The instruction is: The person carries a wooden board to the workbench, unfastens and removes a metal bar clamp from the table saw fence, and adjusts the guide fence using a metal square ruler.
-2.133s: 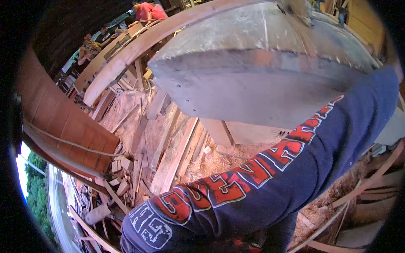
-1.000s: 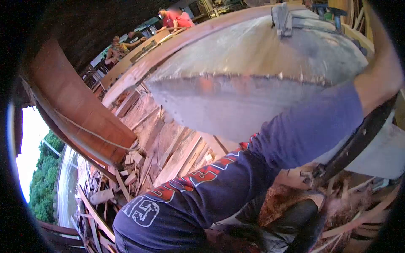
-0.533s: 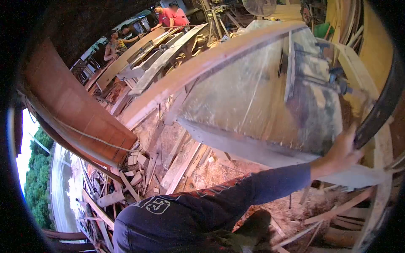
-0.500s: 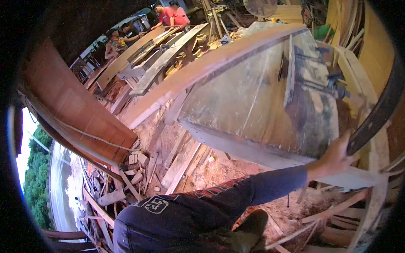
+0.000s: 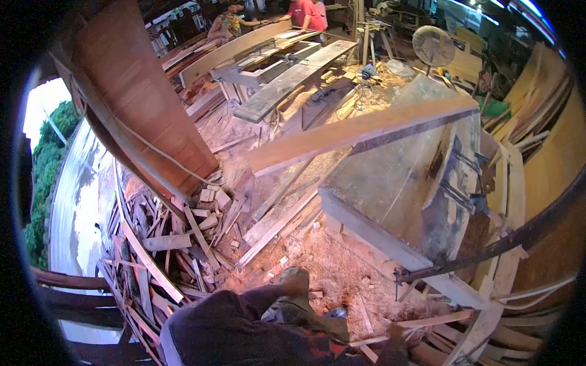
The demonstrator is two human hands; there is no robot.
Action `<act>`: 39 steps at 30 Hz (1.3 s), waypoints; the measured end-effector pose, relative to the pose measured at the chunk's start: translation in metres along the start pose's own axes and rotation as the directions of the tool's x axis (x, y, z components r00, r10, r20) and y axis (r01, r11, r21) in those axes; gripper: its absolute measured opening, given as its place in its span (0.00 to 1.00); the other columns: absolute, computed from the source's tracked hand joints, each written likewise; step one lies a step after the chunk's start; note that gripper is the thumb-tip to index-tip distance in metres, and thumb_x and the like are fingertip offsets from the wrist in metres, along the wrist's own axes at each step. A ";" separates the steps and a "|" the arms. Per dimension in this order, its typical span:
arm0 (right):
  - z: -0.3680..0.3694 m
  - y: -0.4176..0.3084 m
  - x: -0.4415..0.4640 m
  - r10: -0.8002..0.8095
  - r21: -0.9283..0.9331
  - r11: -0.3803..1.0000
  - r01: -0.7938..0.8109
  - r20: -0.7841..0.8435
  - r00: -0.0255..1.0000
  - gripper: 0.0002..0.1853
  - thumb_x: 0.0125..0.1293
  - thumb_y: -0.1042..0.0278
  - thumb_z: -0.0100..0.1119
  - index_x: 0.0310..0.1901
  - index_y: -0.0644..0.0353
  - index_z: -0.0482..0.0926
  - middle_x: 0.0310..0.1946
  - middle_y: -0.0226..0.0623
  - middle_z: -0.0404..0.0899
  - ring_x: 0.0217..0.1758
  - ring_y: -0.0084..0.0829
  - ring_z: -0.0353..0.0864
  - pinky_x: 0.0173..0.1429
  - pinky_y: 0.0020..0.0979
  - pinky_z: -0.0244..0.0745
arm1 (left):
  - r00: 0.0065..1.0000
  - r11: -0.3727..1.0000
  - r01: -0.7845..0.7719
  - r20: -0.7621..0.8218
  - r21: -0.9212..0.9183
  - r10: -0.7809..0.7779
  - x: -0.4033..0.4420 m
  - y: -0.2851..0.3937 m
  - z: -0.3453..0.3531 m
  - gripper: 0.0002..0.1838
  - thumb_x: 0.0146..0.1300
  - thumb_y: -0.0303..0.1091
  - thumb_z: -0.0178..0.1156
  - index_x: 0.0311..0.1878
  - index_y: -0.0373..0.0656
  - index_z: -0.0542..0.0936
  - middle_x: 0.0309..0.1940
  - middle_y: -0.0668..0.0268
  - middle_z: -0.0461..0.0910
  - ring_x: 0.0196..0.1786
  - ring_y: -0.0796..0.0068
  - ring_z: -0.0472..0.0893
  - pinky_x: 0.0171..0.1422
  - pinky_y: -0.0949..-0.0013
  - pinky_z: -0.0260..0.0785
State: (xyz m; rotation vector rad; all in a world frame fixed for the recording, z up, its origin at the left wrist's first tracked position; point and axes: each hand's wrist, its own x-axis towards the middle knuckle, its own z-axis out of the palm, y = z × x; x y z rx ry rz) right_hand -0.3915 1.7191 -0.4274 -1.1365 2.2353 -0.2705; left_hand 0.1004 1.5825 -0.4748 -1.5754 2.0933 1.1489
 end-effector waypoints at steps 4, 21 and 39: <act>-0.014 -0.068 0.057 -0.166 -0.057 0.986 0.158 -0.192 0.967 0.11 0.66 0.62 0.60 0.28 0.59 0.79 0.27 0.47 0.78 0.34 0.46 0.82 0.40 0.50 0.74 | 0.894 0.845 0.383 -0.079 -0.373 -0.440 -0.076 -0.128 -0.031 0.30 0.64 0.47 0.65 0.64 0.38 0.73 0.57 0.45 0.77 0.63 0.45 0.75 0.69 0.47 0.65; 0.151 -0.865 -0.077 -0.805 0.158 0.592 0.790 0.065 0.590 0.20 0.75 0.57 0.58 0.33 0.69 0.78 0.20 0.55 0.71 0.20 0.37 0.70 0.31 0.44 0.68 | 0.702 0.239 0.302 0.046 -0.923 -0.711 -0.230 -0.406 -0.064 0.18 0.63 0.42 0.63 0.51 0.42 0.78 0.45 0.50 0.78 0.50 0.49 0.78 0.56 0.49 0.68; 0.343 -1.255 0.083 -0.873 0.037 0.223 0.974 0.453 0.182 0.18 0.72 0.49 0.59 0.39 0.57 0.84 0.29 0.50 0.83 0.34 0.54 0.84 0.41 0.53 0.77 | 0.569 0.373 0.343 -0.125 -0.862 -0.813 -0.117 -0.742 -0.358 0.07 0.62 0.38 0.61 0.38 0.46 0.82 0.31 0.54 0.80 0.37 0.54 0.81 0.41 0.51 0.71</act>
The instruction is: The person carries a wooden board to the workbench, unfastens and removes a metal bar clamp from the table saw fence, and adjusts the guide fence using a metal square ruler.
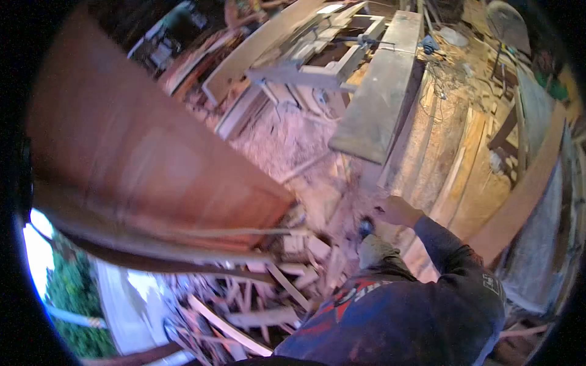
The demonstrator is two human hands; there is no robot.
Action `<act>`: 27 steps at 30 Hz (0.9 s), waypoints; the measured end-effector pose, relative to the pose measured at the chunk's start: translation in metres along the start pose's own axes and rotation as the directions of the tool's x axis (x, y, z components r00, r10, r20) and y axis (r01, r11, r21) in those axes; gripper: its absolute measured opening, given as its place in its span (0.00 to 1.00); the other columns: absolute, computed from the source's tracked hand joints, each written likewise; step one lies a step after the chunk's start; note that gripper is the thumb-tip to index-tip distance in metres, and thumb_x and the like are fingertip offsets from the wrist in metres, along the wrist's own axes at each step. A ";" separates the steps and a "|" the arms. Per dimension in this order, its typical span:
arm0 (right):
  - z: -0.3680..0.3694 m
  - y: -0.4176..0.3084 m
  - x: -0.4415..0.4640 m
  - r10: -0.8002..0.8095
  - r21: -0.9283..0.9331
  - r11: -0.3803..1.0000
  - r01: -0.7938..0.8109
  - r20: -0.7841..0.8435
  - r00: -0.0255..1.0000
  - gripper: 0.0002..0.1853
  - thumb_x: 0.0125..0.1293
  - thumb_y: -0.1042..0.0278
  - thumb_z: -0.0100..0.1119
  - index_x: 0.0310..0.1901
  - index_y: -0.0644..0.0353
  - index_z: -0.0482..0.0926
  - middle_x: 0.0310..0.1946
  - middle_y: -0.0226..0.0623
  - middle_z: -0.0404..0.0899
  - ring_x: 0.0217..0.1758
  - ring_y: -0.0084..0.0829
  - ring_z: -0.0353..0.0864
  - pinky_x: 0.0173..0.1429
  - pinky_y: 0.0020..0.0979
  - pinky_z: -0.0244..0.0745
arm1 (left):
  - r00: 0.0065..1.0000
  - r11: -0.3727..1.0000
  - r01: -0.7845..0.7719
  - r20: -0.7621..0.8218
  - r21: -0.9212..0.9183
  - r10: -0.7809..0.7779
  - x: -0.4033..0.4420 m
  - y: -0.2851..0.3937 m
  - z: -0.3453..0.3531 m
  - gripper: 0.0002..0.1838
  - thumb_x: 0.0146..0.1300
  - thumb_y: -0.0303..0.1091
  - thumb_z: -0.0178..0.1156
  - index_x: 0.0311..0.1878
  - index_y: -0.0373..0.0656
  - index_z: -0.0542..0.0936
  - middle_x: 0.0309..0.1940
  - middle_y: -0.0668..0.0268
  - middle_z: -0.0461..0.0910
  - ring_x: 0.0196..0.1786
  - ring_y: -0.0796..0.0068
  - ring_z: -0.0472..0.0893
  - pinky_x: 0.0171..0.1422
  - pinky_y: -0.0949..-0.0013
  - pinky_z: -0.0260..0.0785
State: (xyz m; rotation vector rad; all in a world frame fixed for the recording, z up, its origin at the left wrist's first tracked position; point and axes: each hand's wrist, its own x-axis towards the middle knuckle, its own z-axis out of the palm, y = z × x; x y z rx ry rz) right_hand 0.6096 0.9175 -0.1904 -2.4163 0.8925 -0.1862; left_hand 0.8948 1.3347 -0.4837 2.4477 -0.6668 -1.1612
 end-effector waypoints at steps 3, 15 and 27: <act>-0.006 0.045 0.050 0.125 0.100 0.989 -0.110 -0.158 0.980 0.17 0.71 0.51 0.61 0.39 0.58 0.84 0.28 0.51 0.83 0.35 0.55 0.85 0.42 0.52 0.77 | 0.976 0.948 -0.214 0.087 0.237 0.199 0.087 0.078 -0.042 0.06 0.62 0.37 0.60 0.36 0.47 0.83 0.29 0.55 0.80 0.35 0.55 0.81 0.39 0.51 0.72; 0.226 0.197 0.094 0.484 0.213 0.764 -0.609 0.436 0.759 0.21 0.75 0.53 0.52 0.59 0.56 0.83 0.53 0.46 0.84 0.54 0.40 0.84 0.59 0.44 0.77 | 0.580 0.377 -0.746 0.258 0.549 0.773 0.452 0.512 -0.214 0.13 0.62 0.39 0.58 0.36 0.40 0.86 0.34 0.49 0.86 0.43 0.48 0.85 0.47 0.48 0.76; 0.240 0.106 0.203 0.791 0.419 0.517 -0.747 0.100 0.604 0.23 0.70 0.48 0.56 0.58 0.55 0.83 0.39 0.47 0.87 0.39 0.39 0.86 0.44 0.46 0.77 | 0.676 0.676 -0.598 -0.183 0.430 0.714 0.820 0.971 -0.283 0.24 0.61 0.44 0.58 0.54 0.38 0.81 0.53 0.40 0.82 0.59 0.40 0.79 0.66 0.41 0.66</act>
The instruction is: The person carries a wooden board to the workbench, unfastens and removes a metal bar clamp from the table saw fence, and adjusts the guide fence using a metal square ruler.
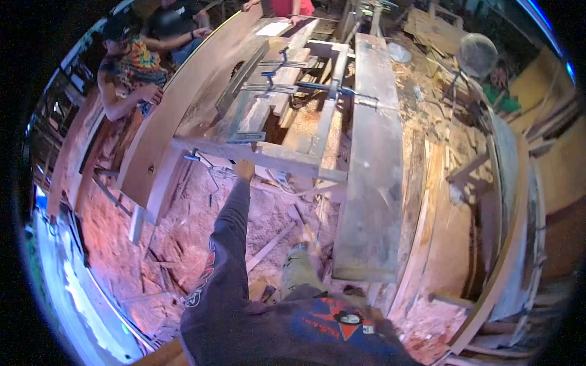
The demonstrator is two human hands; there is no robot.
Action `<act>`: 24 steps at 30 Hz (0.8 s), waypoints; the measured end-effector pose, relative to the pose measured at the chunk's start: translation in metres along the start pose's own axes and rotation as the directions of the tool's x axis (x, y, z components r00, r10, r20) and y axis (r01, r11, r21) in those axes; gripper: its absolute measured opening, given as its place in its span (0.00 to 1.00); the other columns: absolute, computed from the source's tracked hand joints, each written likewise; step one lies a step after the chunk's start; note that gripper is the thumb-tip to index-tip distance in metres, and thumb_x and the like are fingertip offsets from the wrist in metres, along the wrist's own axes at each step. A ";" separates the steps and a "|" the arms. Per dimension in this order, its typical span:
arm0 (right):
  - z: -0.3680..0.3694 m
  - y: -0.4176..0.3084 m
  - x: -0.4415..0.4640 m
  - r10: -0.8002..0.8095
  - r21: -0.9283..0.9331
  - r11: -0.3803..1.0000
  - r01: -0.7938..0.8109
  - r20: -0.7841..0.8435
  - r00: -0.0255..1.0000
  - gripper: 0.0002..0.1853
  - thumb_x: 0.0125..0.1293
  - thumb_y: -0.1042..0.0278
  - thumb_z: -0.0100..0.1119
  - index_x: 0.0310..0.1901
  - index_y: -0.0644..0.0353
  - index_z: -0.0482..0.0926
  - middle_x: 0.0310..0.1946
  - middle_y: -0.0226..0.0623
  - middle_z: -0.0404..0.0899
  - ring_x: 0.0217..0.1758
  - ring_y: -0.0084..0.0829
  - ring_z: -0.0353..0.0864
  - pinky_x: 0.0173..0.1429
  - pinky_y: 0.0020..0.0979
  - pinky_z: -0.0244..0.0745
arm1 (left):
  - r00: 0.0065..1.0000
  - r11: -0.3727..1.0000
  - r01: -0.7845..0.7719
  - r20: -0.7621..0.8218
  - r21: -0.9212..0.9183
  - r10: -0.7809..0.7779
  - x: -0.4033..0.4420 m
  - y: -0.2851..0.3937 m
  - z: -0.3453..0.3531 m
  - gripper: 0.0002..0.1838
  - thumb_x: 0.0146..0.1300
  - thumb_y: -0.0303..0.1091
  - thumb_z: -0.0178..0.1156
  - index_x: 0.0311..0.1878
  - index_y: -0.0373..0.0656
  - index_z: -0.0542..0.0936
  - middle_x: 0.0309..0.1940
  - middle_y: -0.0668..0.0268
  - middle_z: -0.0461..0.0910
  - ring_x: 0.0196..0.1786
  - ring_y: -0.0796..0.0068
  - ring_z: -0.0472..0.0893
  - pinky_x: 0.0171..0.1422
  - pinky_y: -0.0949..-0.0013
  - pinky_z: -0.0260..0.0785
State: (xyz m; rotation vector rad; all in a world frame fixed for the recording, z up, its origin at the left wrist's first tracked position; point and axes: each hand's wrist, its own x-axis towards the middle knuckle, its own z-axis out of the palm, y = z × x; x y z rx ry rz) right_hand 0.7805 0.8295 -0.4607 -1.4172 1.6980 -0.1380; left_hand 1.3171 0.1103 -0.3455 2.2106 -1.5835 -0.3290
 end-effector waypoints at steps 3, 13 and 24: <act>-0.030 -0.078 0.028 0.025 -0.466 0.883 0.058 0.170 0.985 0.14 0.69 0.54 0.54 0.41 0.50 0.88 0.34 0.50 0.87 0.36 0.51 0.87 0.41 0.53 0.79 | 0.941 0.912 0.337 0.111 -0.232 -0.320 0.039 0.020 -0.051 0.35 0.68 0.46 0.53 0.73 0.36 0.66 0.74 0.36 0.61 0.74 0.36 0.63 0.77 0.41 0.58; 0.032 -0.051 0.022 0.153 -0.461 0.887 0.015 0.324 0.933 0.31 0.67 0.31 0.49 0.35 0.52 0.87 0.29 0.46 0.86 0.34 0.54 0.86 0.40 0.53 0.82 | 0.933 0.925 0.359 0.083 -0.122 -0.351 0.155 0.008 -0.060 0.40 0.66 0.54 0.58 0.77 0.49 0.61 0.77 0.37 0.52 0.76 0.33 0.61 0.74 0.33 0.59; 0.063 -0.047 -0.004 0.063 -0.538 0.831 0.140 0.341 0.938 0.24 0.64 0.39 0.58 0.31 0.54 0.88 0.27 0.47 0.86 0.35 0.51 0.88 0.38 0.50 0.79 | 0.971 0.954 0.239 0.057 -0.180 -0.232 0.140 -0.023 -0.006 0.50 0.53 0.64 0.71 0.66 0.27 0.73 0.62 0.41 0.76 0.68 0.46 0.74 0.74 0.49 0.64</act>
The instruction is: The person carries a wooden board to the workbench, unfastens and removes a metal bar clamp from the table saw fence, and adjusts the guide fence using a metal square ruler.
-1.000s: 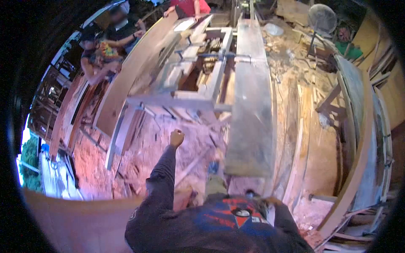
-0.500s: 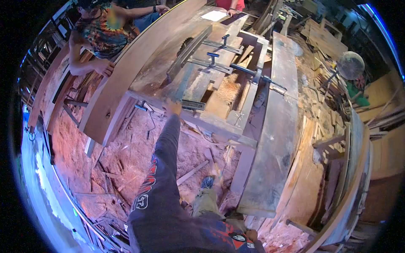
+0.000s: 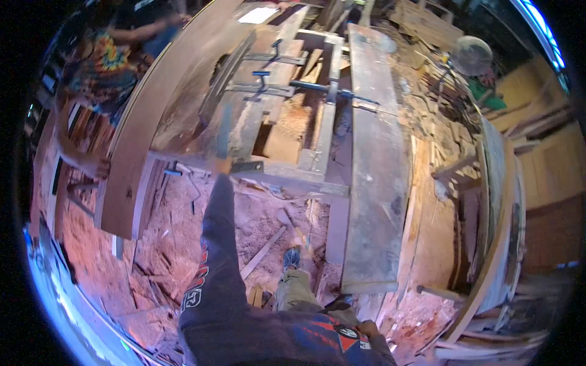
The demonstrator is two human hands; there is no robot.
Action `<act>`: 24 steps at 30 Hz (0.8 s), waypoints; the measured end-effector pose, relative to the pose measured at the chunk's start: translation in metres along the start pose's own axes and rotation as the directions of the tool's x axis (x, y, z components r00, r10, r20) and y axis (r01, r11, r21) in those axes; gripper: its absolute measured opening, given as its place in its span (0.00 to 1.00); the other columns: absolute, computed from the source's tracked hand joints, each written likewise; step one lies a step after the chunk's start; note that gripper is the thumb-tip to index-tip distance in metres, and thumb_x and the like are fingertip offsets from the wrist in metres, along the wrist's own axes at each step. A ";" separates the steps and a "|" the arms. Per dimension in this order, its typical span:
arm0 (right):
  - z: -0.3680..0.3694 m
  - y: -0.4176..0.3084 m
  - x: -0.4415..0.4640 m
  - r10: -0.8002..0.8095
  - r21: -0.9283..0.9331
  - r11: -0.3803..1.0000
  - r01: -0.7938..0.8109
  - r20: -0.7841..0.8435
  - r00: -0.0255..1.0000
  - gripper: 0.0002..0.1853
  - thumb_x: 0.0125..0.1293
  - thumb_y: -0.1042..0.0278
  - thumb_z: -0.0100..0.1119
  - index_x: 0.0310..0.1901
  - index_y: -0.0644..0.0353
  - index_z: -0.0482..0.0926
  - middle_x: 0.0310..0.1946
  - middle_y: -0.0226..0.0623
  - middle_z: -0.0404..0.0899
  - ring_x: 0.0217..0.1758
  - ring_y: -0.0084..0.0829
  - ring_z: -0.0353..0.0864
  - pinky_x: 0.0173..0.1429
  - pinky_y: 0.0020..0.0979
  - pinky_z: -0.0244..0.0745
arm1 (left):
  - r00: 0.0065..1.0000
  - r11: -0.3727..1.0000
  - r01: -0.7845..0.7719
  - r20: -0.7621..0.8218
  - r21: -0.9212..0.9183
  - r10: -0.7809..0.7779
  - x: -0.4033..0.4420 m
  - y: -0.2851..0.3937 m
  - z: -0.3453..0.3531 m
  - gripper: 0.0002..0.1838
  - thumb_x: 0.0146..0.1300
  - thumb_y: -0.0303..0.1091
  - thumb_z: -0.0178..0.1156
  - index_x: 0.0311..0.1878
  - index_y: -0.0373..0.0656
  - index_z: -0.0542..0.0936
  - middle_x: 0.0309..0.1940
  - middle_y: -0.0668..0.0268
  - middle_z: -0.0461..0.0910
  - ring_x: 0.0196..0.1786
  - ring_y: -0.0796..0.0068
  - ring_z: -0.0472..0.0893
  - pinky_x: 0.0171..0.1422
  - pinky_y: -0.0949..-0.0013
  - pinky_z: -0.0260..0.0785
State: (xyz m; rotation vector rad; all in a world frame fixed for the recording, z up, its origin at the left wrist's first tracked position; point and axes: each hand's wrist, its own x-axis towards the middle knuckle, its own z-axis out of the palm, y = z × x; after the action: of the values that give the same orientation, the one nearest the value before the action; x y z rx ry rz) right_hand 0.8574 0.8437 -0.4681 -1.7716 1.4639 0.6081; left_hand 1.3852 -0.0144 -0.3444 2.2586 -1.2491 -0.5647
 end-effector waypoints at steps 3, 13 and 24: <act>0.020 -0.020 -0.001 0.227 0.280 0.944 -0.173 -0.173 0.958 0.24 0.61 0.38 0.60 0.32 0.52 0.89 0.27 0.46 0.86 0.35 0.51 0.88 0.40 0.50 0.81 | 0.861 0.934 -0.240 0.386 -0.265 0.331 0.012 -0.149 0.059 0.29 0.65 0.52 0.65 0.55 0.34 0.80 0.47 0.52 0.83 0.56 0.58 0.79 0.62 0.57 0.70; 0.109 -0.016 -0.009 0.693 0.839 0.498 -0.218 -0.234 0.682 0.14 0.64 0.55 0.59 0.44 0.54 0.86 0.37 0.42 0.87 0.40 0.42 0.87 0.44 0.45 0.81 | 0.950 0.714 0.298 0.126 -0.633 -0.284 -0.473 -0.117 0.032 0.17 0.61 0.39 0.66 0.39 0.30 0.81 0.30 0.55 0.83 0.25 0.62 0.76 0.35 0.57 0.75; 0.209 0.162 -0.345 0.809 0.289 -0.273 0.917 0.585 0.057 0.53 0.62 0.13 0.47 0.69 0.60 0.68 0.51 0.48 0.75 0.47 0.43 0.80 0.44 0.48 0.78 | 0.715 0.678 -0.433 0.233 -0.594 0.660 -0.679 0.053 0.060 0.20 0.48 0.22 0.61 0.48 0.29 0.78 0.33 0.66 0.78 0.33 0.70 0.77 0.44 0.66 0.75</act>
State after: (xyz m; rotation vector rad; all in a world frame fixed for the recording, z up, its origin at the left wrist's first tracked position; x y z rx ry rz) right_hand 0.6402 1.2084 -0.3744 -1.2207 -1.8888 2.3289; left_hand 0.9804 0.5334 -0.2813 1.2329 -1.6794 -1.0353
